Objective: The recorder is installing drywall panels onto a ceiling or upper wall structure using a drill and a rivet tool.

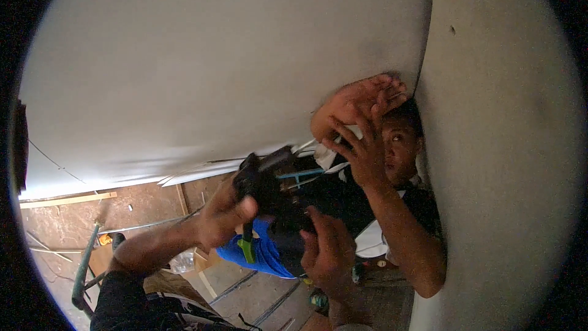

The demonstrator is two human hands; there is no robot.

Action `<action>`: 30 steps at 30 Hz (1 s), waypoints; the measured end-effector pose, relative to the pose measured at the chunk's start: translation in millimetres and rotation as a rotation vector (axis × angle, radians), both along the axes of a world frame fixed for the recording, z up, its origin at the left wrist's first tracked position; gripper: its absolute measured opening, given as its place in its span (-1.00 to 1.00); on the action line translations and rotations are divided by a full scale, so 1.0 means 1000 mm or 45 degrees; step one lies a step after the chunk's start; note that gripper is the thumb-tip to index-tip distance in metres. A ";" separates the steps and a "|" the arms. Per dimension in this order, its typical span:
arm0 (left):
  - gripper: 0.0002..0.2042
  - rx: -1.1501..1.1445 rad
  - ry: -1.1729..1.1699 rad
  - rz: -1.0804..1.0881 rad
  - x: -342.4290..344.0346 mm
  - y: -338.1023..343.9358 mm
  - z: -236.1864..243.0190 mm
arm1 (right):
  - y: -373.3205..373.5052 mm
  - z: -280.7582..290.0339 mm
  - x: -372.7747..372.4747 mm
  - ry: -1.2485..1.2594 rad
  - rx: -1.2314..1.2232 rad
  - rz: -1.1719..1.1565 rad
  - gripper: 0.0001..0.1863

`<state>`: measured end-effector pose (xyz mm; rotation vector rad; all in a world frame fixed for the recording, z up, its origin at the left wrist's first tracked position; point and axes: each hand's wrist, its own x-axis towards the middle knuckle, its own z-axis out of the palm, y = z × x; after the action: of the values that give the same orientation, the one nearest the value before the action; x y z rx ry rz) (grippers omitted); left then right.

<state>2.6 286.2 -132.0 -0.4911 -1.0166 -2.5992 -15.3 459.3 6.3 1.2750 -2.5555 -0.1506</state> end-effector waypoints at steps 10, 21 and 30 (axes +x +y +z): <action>-0.77 -0.316 0.811 1.031 -0.044 -0.126 0.127 | -0.037 0.071 -0.001 0.589 0.155 -0.105 -0.58; -0.80 0.028 1.041 1.701 -0.063 -0.121 0.208 | -0.071 0.091 0.013 0.809 -0.030 -0.179 -0.59; -0.58 -0.222 1.062 1.428 -0.059 -0.116 0.156 | -0.067 0.086 0.011 0.889 -0.091 -0.105 -0.67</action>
<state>-56.6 170.1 24.0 -0.6837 -0.8272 -1.1503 -4.3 392.1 92.2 0.8804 -1.9848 -0.4323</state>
